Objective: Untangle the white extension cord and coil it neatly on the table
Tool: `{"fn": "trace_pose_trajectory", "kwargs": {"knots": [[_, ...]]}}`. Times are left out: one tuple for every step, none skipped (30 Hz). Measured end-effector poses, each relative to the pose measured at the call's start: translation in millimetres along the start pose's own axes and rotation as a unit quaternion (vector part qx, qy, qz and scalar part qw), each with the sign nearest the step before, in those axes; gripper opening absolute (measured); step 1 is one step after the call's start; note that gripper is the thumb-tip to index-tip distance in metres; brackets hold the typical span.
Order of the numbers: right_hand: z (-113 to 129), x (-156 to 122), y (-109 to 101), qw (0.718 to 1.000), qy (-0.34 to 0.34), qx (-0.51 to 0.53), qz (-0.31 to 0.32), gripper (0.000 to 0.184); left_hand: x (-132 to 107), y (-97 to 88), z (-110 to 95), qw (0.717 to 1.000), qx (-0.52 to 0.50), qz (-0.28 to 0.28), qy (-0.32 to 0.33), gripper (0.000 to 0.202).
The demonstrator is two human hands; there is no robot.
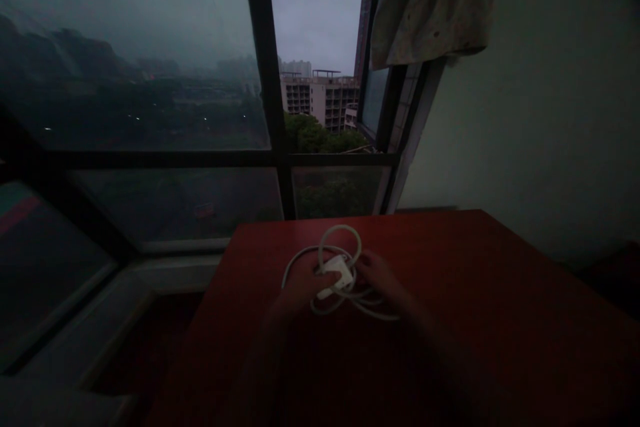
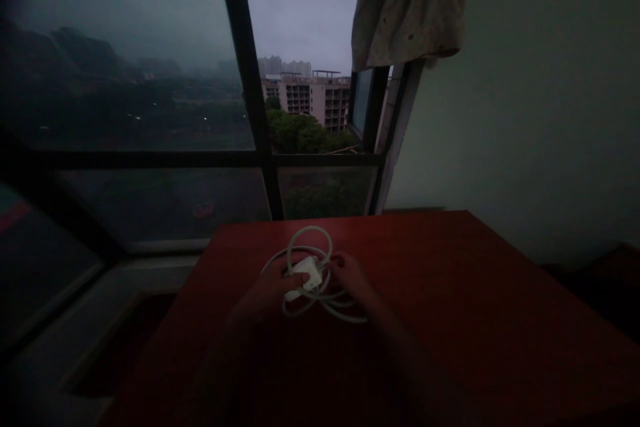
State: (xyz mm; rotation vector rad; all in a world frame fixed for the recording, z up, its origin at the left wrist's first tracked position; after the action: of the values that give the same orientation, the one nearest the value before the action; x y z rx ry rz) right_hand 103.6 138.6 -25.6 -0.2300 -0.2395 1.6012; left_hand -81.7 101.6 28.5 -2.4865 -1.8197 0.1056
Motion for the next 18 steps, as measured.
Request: {"fn": "trace_pose_trajectory", "kwargs": {"knots": [[2, -1, -5, 1.0, -0.006, -0.004, -0.002, 0.021, 2, -1.1, 3, 1.0, -0.004, -0.022, -0.004, 0.038], [4, -3, -11, 1.0, -0.017, -0.015, -0.009, 0.021, 4, -2.2, 5, 0.999, -0.004, -0.042, -0.004, 0.04], [8, -5, -17, 0.999, -0.033, -0.03, -0.021, 0.022, 6, -3.0, 7, 0.998, -0.003, -0.058, -0.001, 0.041], [12, -9, -23, 0.997, -0.05, -0.049, -0.031, 0.022, 8, -3.3, 8, 0.998, 0.0, -0.07, 0.004, 0.043], [17, -13, -28, 0.995, -0.066, -0.066, -0.034, 0.022, 9, -2.9, 9, 0.997, 0.002, -0.078, 0.01, 0.044], [23, -19, -32, 0.994, -0.078, -0.075, -0.029, 0.022, 10, -2.0, 9, 0.996, 0.002, -0.083, 0.016, 0.045], [28, -26, -33, 0.994, -0.084, -0.072, -0.015, 0.023, 10, -0.6, 9, 0.996, -0.001, -0.086, 0.023, 0.046], [34, -33, -33, 0.995, -0.086, -0.058, 0.006, 0.024, 10, 1.1, 8, 0.996, -0.005, -0.089, 0.03, 0.045], [40, -40, -31, 0.995, -0.085, -0.033, 0.027, 0.025, 9, 3.1, 6, 0.995, -0.009, -0.092, 0.036, 0.044], [46, -47, -28, 0.996, -0.079, -0.004, 0.052, 0.027, 8, 5.1, 4, 0.995, -0.009, -0.093, 0.044, 0.043], [50, -53, -23, 0.995, -0.066, 0.028, 0.076, 0.031, 7, 7.5, 1, 0.995, -0.008, -0.091, 0.051, 0.041], [53, -58, -18, 0.993, -0.053, 0.054, 0.094, 0.034, 6, 10.2, -2, 0.995, -0.006, -0.085, 0.058, 0.039], [54, -61, -14, 0.991, -0.041, 0.073, 0.103, 0.037, 5, 13.1, -5, 0.995, -0.004, -0.074, 0.061, 0.038], [54, -62, -11, 0.991, -0.031, 0.085, 0.102, 0.039, 4, 16.1, -8, 0.996, -0.004, -0.061, 0.063, 0.037], [54, -61, -9, 0.991, -0.026, 0.092, 0.093, 0.039, 3, 18.6, -10, 0.997, -0.007, -0.051, 0.062, 0.036], [52, -60, -9, 0.992, -0.023, 0.095, 0.078, 0.038, 3, 20.6, -11, 0.997, -0.014, -0.043, 0.058, 0.035], [50, -58, -11, 0.993, -0.022, 0.096, 0.059, 0.037, 2, 21.7, -12, 0.997, -0.019, -0.043, 0.053, 0.034], [49, -56, -14, 0.994, -0.023, 0.098, 0.041, 0.036, 2, 21.9, -11, 0.997, -0.023, -0.047, 0.051, 0.033]]}}
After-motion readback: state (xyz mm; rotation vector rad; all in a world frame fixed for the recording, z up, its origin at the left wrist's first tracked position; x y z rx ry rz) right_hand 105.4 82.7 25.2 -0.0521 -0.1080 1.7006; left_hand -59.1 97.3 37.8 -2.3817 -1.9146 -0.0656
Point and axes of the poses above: each hand's wrist, its own x-axis towards the middle knuckle, its own y-axis out of the palm, z = x × y, the point moved 4 cm from there along x, towards the middle knuckle
